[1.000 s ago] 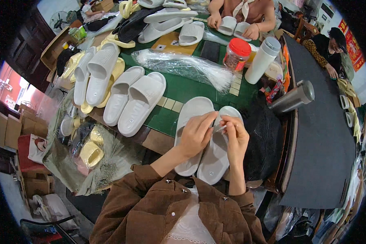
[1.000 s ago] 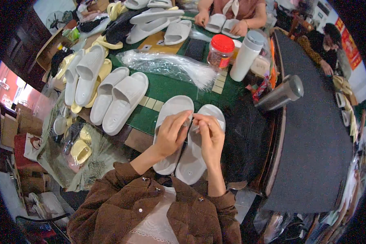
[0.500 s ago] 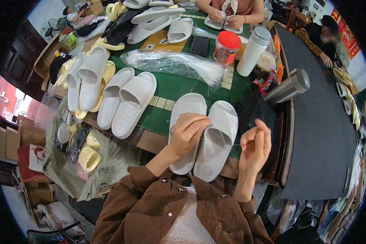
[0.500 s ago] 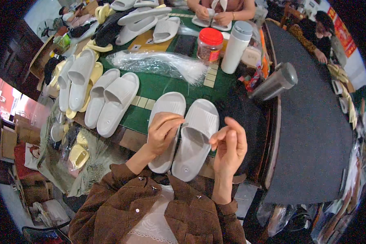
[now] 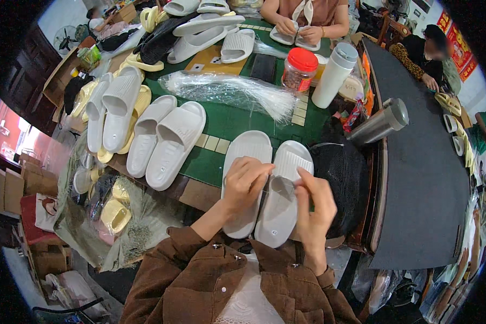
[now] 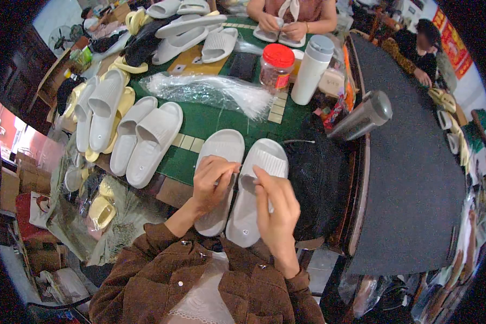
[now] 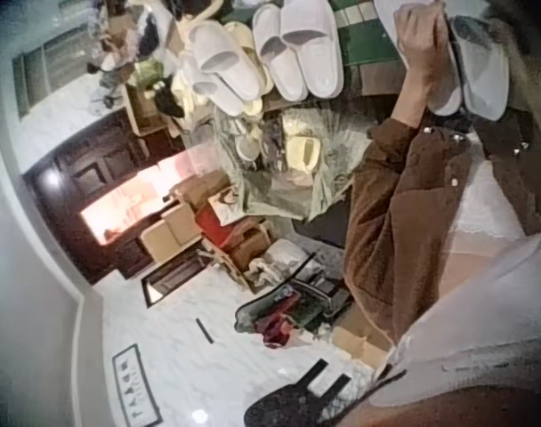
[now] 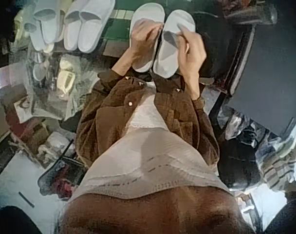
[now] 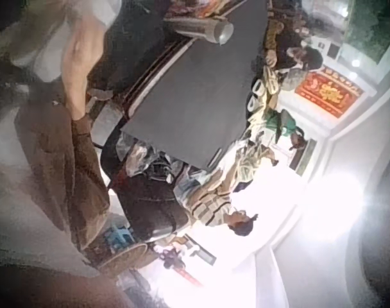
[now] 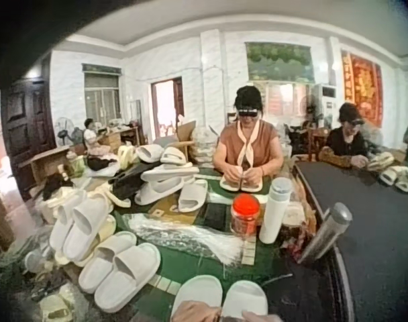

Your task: The person assembles plastic slippers by hand, inserting a thin white strap into the slots of yellow and white slipper soles. They handle the slippers one at a time, aligning the strap and pressing it into place, then moving the finished pair aside.

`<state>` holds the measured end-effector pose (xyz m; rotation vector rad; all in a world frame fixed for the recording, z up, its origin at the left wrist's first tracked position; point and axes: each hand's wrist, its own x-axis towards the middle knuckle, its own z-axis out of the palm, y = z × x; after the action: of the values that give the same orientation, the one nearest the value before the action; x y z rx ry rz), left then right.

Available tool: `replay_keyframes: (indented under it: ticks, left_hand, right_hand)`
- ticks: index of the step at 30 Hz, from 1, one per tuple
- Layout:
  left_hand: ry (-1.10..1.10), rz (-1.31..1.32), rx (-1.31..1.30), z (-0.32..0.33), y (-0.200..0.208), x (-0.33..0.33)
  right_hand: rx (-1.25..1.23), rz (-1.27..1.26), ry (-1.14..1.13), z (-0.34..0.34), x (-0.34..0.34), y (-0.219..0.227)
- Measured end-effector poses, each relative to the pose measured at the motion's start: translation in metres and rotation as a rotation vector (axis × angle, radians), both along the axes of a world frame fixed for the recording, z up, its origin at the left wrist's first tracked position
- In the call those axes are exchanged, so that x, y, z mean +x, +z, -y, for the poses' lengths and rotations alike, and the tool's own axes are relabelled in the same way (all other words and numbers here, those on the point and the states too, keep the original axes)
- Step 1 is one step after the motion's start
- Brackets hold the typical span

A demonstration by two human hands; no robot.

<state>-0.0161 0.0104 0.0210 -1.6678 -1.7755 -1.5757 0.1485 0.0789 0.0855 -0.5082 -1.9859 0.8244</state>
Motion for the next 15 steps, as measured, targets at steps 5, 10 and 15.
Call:
replay_keyframes:
  ticks: [5, 10, 15]
  left_hand:
    - [0.005, -0.054, 0.004, 0.000, 0.005, 0.001]
    - [-0.013, -0.055, 0.012, 0.002, 0.006, 0.001]
    - [-0.090, -0.050, 0.009, 0.006, 0.005, -0.009]
  right_hand:
    - [0.260, 0.185, -0.086, -0.007, -0.023, -0.016]
    - [0.287, 0.181, -0.112, -0.010, -0.023, -0.023]
    - [0.180, 0.163, -0.081, -0.010, -0.011, -0.019]
